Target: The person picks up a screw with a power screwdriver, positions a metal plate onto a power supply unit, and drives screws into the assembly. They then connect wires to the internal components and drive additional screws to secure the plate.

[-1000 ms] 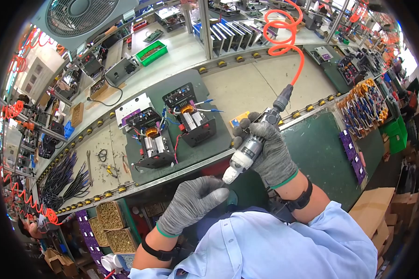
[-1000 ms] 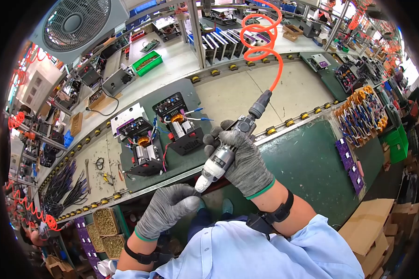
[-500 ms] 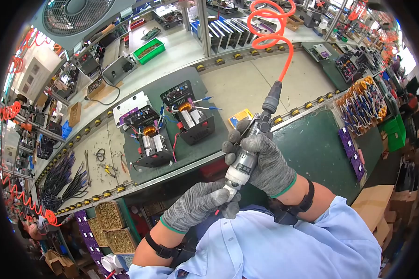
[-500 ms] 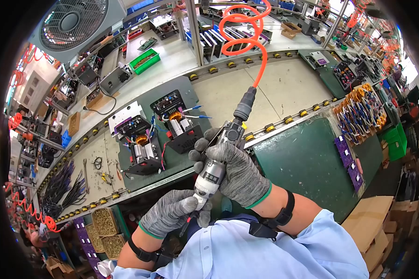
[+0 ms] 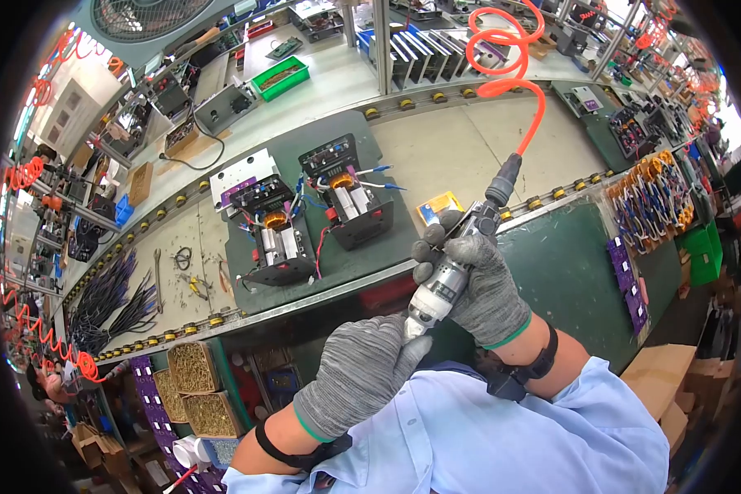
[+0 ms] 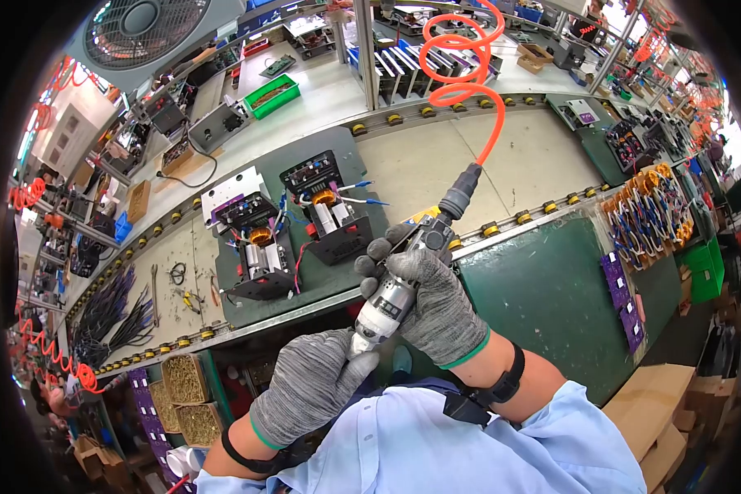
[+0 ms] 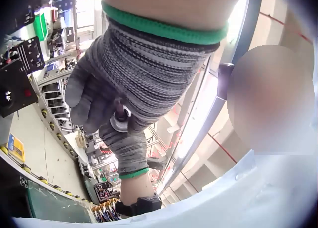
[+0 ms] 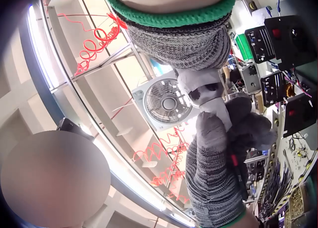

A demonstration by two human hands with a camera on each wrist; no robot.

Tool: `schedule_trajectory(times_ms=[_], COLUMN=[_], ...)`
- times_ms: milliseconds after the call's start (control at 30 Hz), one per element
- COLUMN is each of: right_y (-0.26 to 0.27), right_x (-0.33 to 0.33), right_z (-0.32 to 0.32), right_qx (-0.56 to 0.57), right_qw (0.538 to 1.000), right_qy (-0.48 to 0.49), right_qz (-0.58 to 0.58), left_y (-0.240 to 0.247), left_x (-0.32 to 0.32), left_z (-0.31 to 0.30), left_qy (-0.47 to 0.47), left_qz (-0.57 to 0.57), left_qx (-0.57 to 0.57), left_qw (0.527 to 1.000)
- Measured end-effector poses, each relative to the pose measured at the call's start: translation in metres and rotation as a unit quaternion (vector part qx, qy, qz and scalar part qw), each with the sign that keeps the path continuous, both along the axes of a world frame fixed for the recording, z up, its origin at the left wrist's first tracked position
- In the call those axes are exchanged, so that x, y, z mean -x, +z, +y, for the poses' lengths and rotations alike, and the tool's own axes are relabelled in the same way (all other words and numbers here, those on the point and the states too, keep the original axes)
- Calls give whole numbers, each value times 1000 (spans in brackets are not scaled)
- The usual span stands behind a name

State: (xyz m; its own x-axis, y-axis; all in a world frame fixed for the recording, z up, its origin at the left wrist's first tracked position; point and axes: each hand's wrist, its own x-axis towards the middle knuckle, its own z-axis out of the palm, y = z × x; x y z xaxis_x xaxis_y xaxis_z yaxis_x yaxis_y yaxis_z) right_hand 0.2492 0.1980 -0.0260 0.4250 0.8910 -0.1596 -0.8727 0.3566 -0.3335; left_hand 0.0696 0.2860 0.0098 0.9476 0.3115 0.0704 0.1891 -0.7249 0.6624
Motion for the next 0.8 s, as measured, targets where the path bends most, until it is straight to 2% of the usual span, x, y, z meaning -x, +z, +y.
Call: schedule_trajectory(times_ms=[100,167,300,367,400,433,467,500,533,600,800], right_y=[-2,-3,-7,-8,-7,-6,-3,-1,0,-1,-2], right_x=[1,1,0,-2,-4,-5,-4,-3,-2,-1,8], right_z=[-1,-3,-3,-5,-6,-7,-8,-9,-10,-12,-23], right_qx=[4,5,4,-1,-10,-19,-19,-26,-33,-48,-29], right_qw=[1000,1000,1000,1000,1000,1000,1000,1000,999,998,998], right_qy=[-6,-5,-6,-9,-1,7,4,13,23,37,51], right_qz=[-8,-20,-13,-5,3,11,10,5,0,13,-6], left_y=[-5,-8,-13,-11,-13,-18,-20,-19,-18,-18,-26], left_x=[-2,-3,-4,-3,-1,1,3,3,3,4,9], left_z=[-1,-3,2,7,10,13,16,19,18,14,0], left_qy=[-3,-15,-25,-7,-9,-21,-34,-53,-54,-53,-38], left_qz=[3,31,40,78,78,71,62,83,83,92,104], left_qx=[-1,-43,-20,201,201,377,540,584,584,652,694], left_qw=[1000,998,999,976,976,923,839,806,806,751,712])
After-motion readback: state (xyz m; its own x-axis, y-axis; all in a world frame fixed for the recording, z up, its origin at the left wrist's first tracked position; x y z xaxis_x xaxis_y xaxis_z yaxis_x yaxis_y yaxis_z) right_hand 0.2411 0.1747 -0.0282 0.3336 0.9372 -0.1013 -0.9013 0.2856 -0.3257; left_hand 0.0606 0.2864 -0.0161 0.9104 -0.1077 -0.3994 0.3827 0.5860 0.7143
